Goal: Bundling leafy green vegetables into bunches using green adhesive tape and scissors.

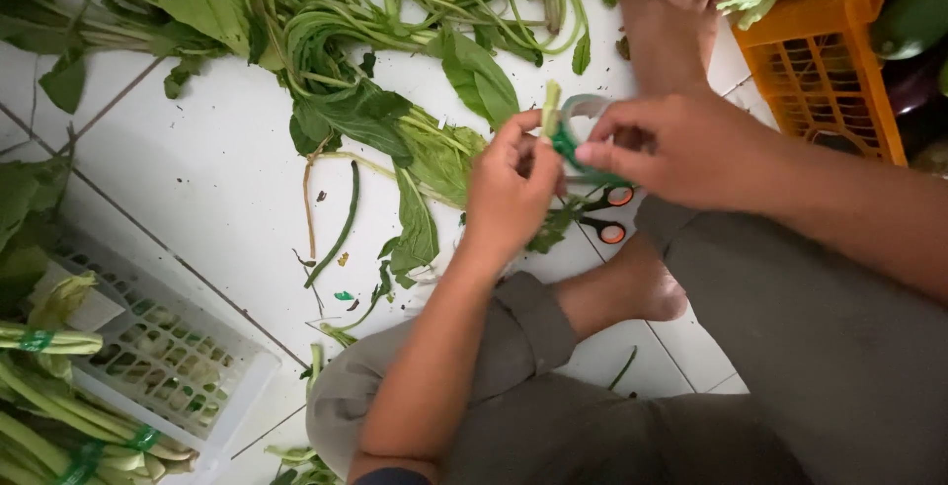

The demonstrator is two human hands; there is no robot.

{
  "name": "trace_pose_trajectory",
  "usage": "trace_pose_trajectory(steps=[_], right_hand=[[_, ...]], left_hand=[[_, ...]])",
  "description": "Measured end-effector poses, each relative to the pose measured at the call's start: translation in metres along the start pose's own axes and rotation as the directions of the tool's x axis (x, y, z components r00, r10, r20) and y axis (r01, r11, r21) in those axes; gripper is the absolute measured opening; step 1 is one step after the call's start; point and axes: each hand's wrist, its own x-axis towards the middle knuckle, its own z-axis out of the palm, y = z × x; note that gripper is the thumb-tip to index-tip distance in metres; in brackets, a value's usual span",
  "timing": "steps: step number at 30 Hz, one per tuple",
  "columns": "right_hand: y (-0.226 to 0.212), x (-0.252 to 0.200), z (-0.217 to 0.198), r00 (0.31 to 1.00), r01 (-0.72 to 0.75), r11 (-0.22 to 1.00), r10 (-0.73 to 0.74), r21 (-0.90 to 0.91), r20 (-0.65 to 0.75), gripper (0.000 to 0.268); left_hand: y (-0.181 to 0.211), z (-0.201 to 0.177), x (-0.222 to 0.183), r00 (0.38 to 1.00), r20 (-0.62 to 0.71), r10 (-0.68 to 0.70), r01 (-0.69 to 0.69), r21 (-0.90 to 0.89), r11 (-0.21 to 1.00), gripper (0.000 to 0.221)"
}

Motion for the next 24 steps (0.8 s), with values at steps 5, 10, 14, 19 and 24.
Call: trace_pose_trajectory(steps=[5,10,14,19,24], right_hand=[[-0.003,-0.128,-0.135,0.616,0.621,0.694,-0.720,0.365,0.320,0.015],[0.006,-0.126,-0.094,0.258,0.826,0.492,-0.764,0.275,0.591,0.015],[-0.008,-0.125,-0.063,0.363,0.898,0.403,-0.452,-0.176,0.815,0.032],[0.020,-0.080,-0.025,0.163,0.969,-0.118,-0.363,-0.219,0.918,0.034],[-0.030,-0.039,-0.032,0.980,0.176,0.964,-0.191,-0.200,-0.059,0.045]], left_hand=[[0.007,-0.024,0.007,0.992,-0.128,0.006,0.027,0.253,0.967,0.024],[0.013,-0.037,0.002,0.962,-0.273,0.024,0.050,0.262,0.964,0.026],[0.003,-0.042,0.007,0.978,-0.200,-0.056,0.075,0.089,0.993,0.031],[-0.003,-0.042,0.010,0.990,-0.114,-0.088,0.070,-0.156,0.985,0.033],[-0.004,-0.040,0.010,0.994,0.023,-0.108,0.108,-0.393,0.913,0.032]])
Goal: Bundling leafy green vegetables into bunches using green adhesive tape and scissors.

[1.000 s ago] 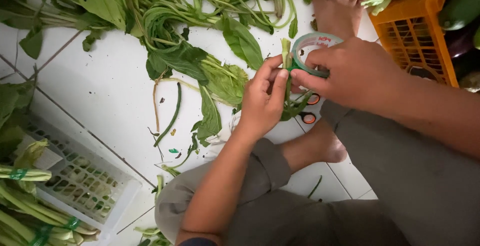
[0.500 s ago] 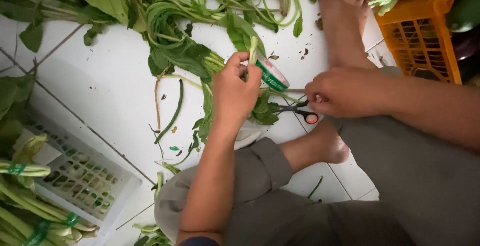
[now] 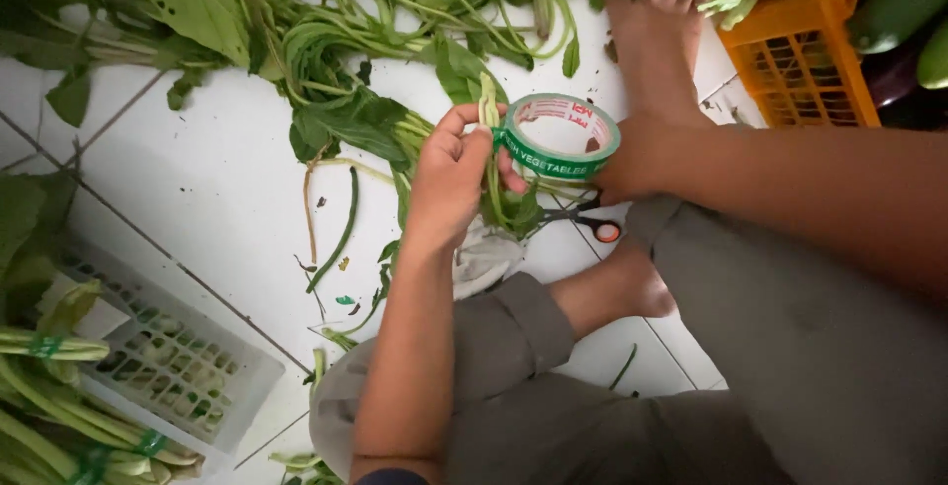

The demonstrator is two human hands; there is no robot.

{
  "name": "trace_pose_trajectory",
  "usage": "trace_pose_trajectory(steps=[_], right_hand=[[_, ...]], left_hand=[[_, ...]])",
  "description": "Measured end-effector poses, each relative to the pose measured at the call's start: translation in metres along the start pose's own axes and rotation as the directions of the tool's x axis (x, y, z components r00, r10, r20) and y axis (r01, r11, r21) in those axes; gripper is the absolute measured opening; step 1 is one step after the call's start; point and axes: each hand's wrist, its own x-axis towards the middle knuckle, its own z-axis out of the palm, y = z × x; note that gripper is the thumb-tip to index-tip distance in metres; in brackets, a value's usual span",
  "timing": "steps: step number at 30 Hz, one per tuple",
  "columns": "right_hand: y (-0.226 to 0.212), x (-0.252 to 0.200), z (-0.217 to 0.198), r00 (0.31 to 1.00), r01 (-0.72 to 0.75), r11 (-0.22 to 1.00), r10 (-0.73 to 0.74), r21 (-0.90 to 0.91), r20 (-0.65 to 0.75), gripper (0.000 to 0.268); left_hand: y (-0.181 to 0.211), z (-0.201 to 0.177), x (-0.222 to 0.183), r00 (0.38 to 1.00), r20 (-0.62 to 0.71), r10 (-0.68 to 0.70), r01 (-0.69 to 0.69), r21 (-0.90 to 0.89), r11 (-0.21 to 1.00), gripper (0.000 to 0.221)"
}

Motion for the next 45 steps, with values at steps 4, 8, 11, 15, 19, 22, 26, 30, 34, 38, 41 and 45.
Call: trace_pose_trajectory(steps=[4,8,11,15,19,22,26,30,34,38,41,45], right_hand=[[0.026,0.005,0.024,0.996,0.089,0.994,-0.088,-0.058,0.017,0.039],[0.027,-0.048,0.001,0.596,0.461,0.885,-0.364,0.066,0.716,0.025],[0.023,-0.063,-0.021,0.265,0.485,0.840,-0.406,0.243,0.875,0.029],[0.019,-0.065,-0.066,0.287,0.339,0.810,-0.573,0.478,0.767,0.028],[0.039,-0.066,-0.072,0.348,0.319,0.736,-0.677,0.596,0.649,0.021],[0.036,-0.065,-0.099,0.255,0.166,0.899,-0.436,0.405,0.863,0.026],[0.036,-0.070,-0.115,0.253,-0.197,0.796,-0.523,0.573,0.814,0.037],[0.031,-0.073,-0.124,0.234,-0.394,0.602,-0.665,0.695,0.709,0.079],[0.025,-0.075,-0.126,0.253,-0.334,0.576,-0.707,0.746,0.660,0.064],[0.018,-0.078,-0.132,0.359,-0.607,0.490,-0.533,0.625,0.766,0.076],[0.023,-0.079,-0.131,0.350,-0.609,0.390,-0.649,0.691,0.675,0.055],[0.029,-0.080,-0.128,0.299,-0.519,0.350,-0.780,0.780,0.549,0.067]], left_hand=[[-0.001,-0.006,0.003,1.000,-0.010,-0.022,0.021,-0.112,0.994,0.030],[-0.005,-0.015,0.007,0.994,-0.107,-0.028,0.003,-0.227,0.974,0.033],[-0.006,-0.021,0.009,0.986,-0.163,0.033,-0.072,-0.237,0.969,0.032],[-0.006,-0.023,0.013,0.963,-0.240,0.120,-0.173,-0.214,0.961,0.029],[0.008,-0.021,0.010,0.941,-0.329,0.078,-0.168,-0.253,0.953,0.032],[0.008,-0.021,0.009,0.923,-0.374,0.086,-0.203,-0.285,0.937,0.026],[0.004,-0.019,0.011,0.922,-0.373,0.103,-0.205,-0.246,0.947,0.028],[0.005,-0.012,0.010,0.934,-0.343,0.095,-0.170,-0.198,0.965,0.031],[-0.003,-0.016,0.014,0.948,-0.313,0.054,-0.142,-0.266,0.954,0.031],[-0.010,-0.021,0.019,0.961,-0.274,-0.044,-0.095,-0.474,0.876,0.038],[-0.012,-0.023,0.020,0.962,-0.266,-0.055,-0.099,-0.535,0.839,0.039],[-0.014,-0.023,0.021,0.959,-0.278,-0.052,-0.113,-0.544,0.831,0.038]])
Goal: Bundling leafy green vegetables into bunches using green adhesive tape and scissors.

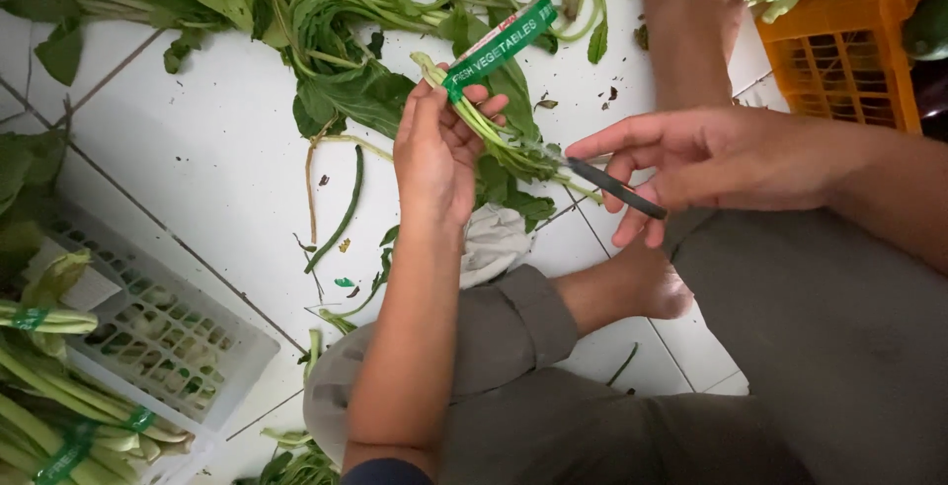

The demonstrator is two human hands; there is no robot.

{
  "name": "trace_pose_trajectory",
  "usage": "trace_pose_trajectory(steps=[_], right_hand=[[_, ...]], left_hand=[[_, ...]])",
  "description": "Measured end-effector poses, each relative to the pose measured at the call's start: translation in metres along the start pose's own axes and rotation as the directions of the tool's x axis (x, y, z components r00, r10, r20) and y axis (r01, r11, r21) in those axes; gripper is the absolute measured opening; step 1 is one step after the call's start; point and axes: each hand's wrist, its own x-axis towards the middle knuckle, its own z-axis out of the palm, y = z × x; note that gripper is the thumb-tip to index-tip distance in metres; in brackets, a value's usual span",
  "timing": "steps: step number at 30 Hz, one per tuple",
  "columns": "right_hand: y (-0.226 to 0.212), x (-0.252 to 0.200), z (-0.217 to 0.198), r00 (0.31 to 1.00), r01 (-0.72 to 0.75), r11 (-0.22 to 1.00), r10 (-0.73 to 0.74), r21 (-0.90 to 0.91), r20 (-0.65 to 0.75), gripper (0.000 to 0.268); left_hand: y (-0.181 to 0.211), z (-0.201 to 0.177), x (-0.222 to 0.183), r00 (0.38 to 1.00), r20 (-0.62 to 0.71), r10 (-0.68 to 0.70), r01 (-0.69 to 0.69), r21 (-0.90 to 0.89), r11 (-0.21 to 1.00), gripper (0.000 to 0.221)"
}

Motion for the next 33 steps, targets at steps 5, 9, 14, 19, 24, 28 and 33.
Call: trace_pose_trajectory(steps=[5,9,14,19,24,28,33], right_hand=[[0.001,0.012,0.006,0.981,-0.162,0.981,0.149,-0.102,-0.121,0.050],[0.005,0.020,0.010,0.968,-0.220,0.975,0.214,-0.036,-0.135,0.041],[0.016,0.016,0.000,0.985,-0.166,0.980,0.160,-0.109,-0.057,0.043],[0.026,0.015,-0.003,0.987,-0.152,0.978,0.157,-0.146,0.024,0.038],[0.028,0.018,-0.001,0.975,-0.220,0.951,0.222,-0.219,-0.017,0.040],[0.030,0.020,-0.001,0.976,-0.214,0.955,0.218,-0.203,-0.003,0.041],[0.030,0.021,0.000,0.943,-0.327,0.891,0.330,-0.315,-0.045,0.047]], left_hand=[[-0.005,0.018,-0.015,0.992,0.042,0.116,-0.123,0.368,0.922,0.031],[-0.005,0.030,-0.031,0.929,0.255,0.267,-0.358,0.801,0.479,0.028],[0.017,0.040,-0.050,0.764,0.558,0.326,-0.553,0.825,-0.117,0.022],[0.030,0.034,-0.055,0.771,0.582,0.258,-0.446,0.783,-0.434,0.019],[0.050,0.032,-0.068,0.816,0.528,0.235,-0.374,0.793,-0.480,0.025],[0.055,0.032,-0.069,0.776,0.577,0.255,-0.428,0.778,-0.459,0.020],[0.057,0.041,-0.075,0.730,0.644,0.228,-0.517,0.738,-0.433,0.018]])
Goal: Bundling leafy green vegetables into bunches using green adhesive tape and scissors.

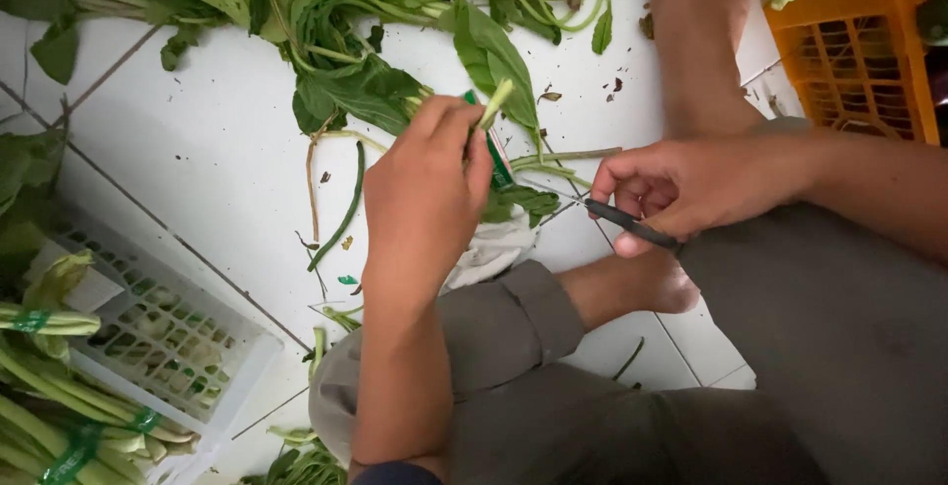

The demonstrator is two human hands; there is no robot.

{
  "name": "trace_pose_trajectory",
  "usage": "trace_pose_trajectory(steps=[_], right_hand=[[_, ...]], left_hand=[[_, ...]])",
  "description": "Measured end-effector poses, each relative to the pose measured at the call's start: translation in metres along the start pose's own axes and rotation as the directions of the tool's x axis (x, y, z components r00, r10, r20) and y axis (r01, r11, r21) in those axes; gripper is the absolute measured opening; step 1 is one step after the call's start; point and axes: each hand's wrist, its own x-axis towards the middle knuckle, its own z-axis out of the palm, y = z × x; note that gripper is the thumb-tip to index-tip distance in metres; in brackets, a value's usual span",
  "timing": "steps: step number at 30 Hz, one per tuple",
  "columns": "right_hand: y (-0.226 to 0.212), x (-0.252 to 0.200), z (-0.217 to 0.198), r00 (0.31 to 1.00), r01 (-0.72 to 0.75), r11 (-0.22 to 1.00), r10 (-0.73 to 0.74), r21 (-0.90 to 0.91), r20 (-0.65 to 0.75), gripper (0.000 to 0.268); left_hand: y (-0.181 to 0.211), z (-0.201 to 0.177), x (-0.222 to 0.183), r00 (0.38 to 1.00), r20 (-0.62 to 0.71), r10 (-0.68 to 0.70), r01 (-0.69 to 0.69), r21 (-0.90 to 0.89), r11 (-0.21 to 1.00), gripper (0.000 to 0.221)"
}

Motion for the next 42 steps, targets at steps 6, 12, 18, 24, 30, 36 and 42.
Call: trace_pose_trajectory(steps=[6,12,18,24,30,36,42], right_hand=[[-0.009,-0.001,0.005,0.997,-0.060,0.998,0.059,0.032,0.055,0.043],[-0.004,0.002,0.003,0.987,0.142,0.975,-0.152,0.168,0.048,0.036],[-0.009,0.010,0.003,0.979,0.196,0.957,-0.180,0.214,-0.092,0.040],[-0.015,0.014,0.008,0.977,0.210,0.944,-0.195,0.255,-0.085,0.042],[-0.019,0.018,0.010,0.969,0.248,0.929,-0.231,0.275,-0.093,0.048],[-0.017,0.017,0.014,0.961,0.274,0.919,-0.251,0.285,-0.114,0.049],[-0.015,0.021,0.015,0.958,0.284,0.921,-0.263,0.265,-0.113,0.052]], left_hand=[[-0.011,0.011,0.007,0.968,0.053,-0.245,0.249,-0.323,0.913,0.020],[-0.016,0.033,0.013,0.950,-0.078,-0.301,0.206,-0.568,0.797,0.020],[-0.019,0.054,0.010,0.924,-0.129,-0.359,0.215,-0.600,0.770,0.021],[-0.002,0.067,0.007,0.892,-0.064,-0.448,0.256,-0.744,0.617,0.023],[0.002,0.067,0.006,0.879,-0.118,-0.461,0.220,-0.758,0.614,0.023],[0.009,0.069,0.006,0.885,-0.133,-0.446,0.191,-0.770,0.609,0.021],[0.013,0.078,0.004,0.894,-0.114,-0.434,0.183,-0.790,0.585,0.022]])
